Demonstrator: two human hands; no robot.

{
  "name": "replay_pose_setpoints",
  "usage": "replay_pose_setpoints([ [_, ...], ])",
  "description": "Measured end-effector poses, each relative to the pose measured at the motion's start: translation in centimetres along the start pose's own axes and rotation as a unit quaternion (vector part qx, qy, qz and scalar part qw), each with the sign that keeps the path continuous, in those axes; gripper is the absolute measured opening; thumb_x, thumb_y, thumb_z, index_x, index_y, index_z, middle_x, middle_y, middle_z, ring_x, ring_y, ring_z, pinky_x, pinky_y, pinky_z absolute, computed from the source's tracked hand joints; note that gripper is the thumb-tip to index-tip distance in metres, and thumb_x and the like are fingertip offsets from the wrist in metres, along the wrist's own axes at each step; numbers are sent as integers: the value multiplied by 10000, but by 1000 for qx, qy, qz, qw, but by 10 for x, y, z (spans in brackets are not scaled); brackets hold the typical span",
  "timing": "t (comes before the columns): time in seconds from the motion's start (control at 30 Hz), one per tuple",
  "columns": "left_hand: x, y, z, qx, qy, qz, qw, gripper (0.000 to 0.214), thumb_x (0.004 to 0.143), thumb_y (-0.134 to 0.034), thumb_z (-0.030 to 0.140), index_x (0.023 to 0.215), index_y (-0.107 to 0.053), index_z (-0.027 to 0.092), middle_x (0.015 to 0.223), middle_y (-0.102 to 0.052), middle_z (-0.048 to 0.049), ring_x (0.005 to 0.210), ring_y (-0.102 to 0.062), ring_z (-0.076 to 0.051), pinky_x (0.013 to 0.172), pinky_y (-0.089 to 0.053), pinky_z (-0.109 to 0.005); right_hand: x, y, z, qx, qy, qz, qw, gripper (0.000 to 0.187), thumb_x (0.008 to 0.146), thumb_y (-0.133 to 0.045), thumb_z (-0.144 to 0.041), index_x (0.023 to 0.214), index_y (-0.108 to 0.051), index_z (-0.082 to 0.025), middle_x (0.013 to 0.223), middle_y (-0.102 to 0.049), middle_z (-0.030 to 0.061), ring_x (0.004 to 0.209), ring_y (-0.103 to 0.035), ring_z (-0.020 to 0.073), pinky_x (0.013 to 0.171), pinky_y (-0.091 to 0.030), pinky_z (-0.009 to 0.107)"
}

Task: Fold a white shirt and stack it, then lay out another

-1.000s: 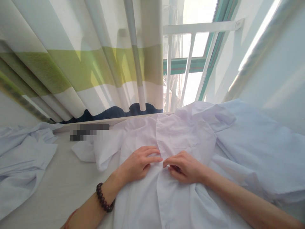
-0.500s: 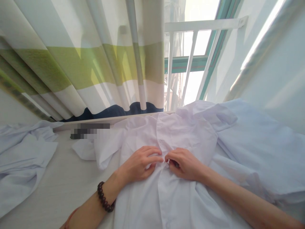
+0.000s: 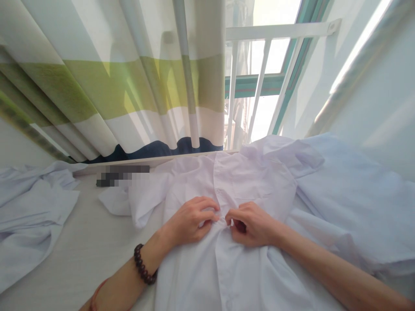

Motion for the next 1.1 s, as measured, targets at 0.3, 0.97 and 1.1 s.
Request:
replay_pose_setpoints([
  [0.3,-1,2,-1,7,-13,-8,1000,297,762,-520,44,946,-678,214,1108,-684,-23,1066,-594,-187,954,-464,-349,1,0,-4,-80,-1,33,996,200,690,-483,-113,840,-589,-193,570,-617,-39,461,-498,111,575,-359,259],
  [0.97,-6,1,-14,117,134,-168,970,620,924,-377,607,1469,-350,312,1585,-234,-19,1462,-176,-266,1183,-143,-502,5,4,-4,-60,32,11,998,235,824,-545,-184,1048,-617,-193,1049,-668,76,952,-596,200,870,-460,342],
  [1.1,-5,-1,-26,134,163,-155,965,621,935,-319,627,1494,-271,360,1592,-201,6,1463,-177,-259,1182,-130,-504,3,4,6,-125,-33,-2,992,357,917,-504,-346,1245,-580,-225,1306,-569,105,1172,-527,246,991,-415,418],
])
Point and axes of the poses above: each hand's wrist, its own x-axis towards the middle knuckle, its own y-axis out of the back of the hand, z = x × y, the point moved 1 cm from there along x, towards the middle knuckle
